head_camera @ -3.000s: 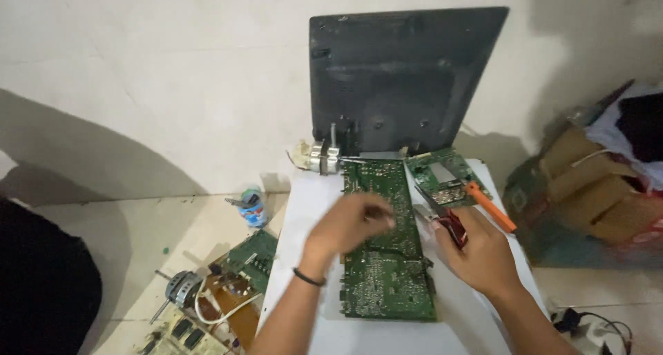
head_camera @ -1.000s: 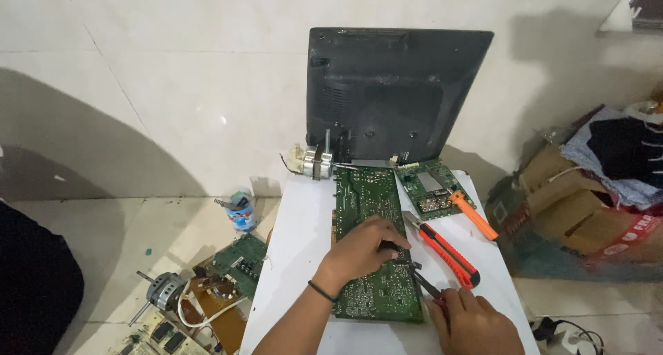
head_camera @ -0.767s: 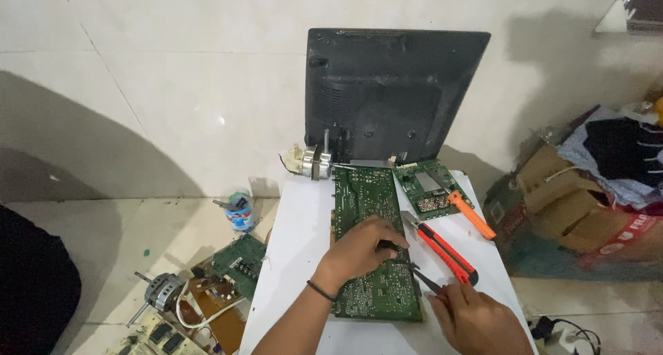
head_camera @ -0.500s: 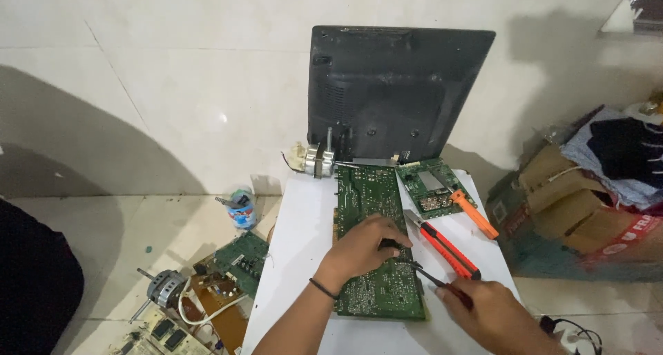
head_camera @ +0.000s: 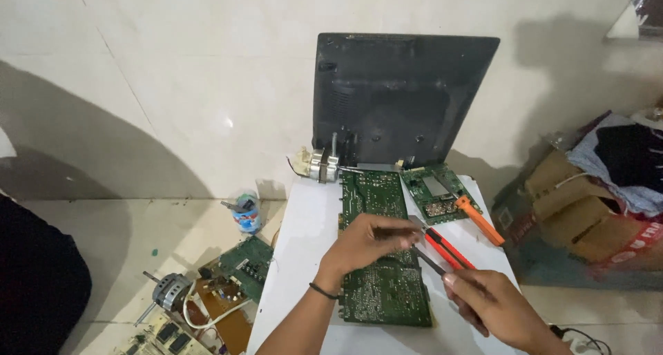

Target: Using a utility knife to scrape and remove components or traces from a printed circuit board.

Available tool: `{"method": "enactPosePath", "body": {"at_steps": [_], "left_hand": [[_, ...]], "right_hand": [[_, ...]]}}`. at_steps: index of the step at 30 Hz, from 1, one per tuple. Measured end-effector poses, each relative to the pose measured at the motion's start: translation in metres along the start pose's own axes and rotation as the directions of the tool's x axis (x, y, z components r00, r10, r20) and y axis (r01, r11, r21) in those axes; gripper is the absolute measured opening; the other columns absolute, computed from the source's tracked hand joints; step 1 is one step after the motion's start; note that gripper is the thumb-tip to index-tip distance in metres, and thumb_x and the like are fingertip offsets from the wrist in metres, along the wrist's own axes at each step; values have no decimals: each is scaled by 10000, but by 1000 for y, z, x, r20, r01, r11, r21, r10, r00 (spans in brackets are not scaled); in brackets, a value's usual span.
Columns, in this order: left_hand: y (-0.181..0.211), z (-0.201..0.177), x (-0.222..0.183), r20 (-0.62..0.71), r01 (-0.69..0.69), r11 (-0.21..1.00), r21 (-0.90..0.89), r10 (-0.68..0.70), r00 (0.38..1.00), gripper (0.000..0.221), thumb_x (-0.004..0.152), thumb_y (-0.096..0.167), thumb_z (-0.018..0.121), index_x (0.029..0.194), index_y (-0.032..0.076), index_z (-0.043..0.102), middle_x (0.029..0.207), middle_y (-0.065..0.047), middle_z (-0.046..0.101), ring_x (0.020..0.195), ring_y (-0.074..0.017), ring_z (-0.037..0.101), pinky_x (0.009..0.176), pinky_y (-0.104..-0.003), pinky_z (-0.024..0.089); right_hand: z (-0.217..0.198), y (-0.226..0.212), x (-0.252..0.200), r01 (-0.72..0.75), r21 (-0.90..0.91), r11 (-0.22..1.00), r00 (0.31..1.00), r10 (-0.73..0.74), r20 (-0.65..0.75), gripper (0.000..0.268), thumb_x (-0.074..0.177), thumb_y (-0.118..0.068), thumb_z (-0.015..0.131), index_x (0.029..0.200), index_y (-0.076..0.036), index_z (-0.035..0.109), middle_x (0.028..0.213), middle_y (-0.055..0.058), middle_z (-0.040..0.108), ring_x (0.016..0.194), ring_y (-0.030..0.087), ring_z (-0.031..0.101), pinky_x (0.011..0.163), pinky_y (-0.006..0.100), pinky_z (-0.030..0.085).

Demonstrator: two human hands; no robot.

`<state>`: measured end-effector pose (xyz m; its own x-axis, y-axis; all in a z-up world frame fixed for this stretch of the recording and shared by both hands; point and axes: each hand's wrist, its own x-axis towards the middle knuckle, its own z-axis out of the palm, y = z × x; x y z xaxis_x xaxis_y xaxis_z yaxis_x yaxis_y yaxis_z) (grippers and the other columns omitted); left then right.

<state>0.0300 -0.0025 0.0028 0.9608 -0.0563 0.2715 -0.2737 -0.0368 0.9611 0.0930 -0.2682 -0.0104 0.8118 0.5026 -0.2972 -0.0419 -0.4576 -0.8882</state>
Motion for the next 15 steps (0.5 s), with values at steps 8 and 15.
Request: {"method": "enactPosePath", "body": {"at_steps": [8,15], "left_hand": [[-27,-17,3,-130,-96,992,-76,86,988,138,874,25,785,1011,17,774,877,-93,782,775,-131,732,747,-222,583],[-18,-36,4,-600,-47,972,229,179,780,99,846,40,798,943,18,796,832,-32,775,695,-94,638,696,-222,541]], "right_hand": [[10,-22,34,-12,378,926,977,-70,203,494,1047,-254,553,819,168,669,571,201,525,418,266,425,361,411,313],[1,-30,77,364,423,830,848,-483,218,484,1040,-256,485,892,125,744,647,242,723,541,321,674,473,474,558]]}}
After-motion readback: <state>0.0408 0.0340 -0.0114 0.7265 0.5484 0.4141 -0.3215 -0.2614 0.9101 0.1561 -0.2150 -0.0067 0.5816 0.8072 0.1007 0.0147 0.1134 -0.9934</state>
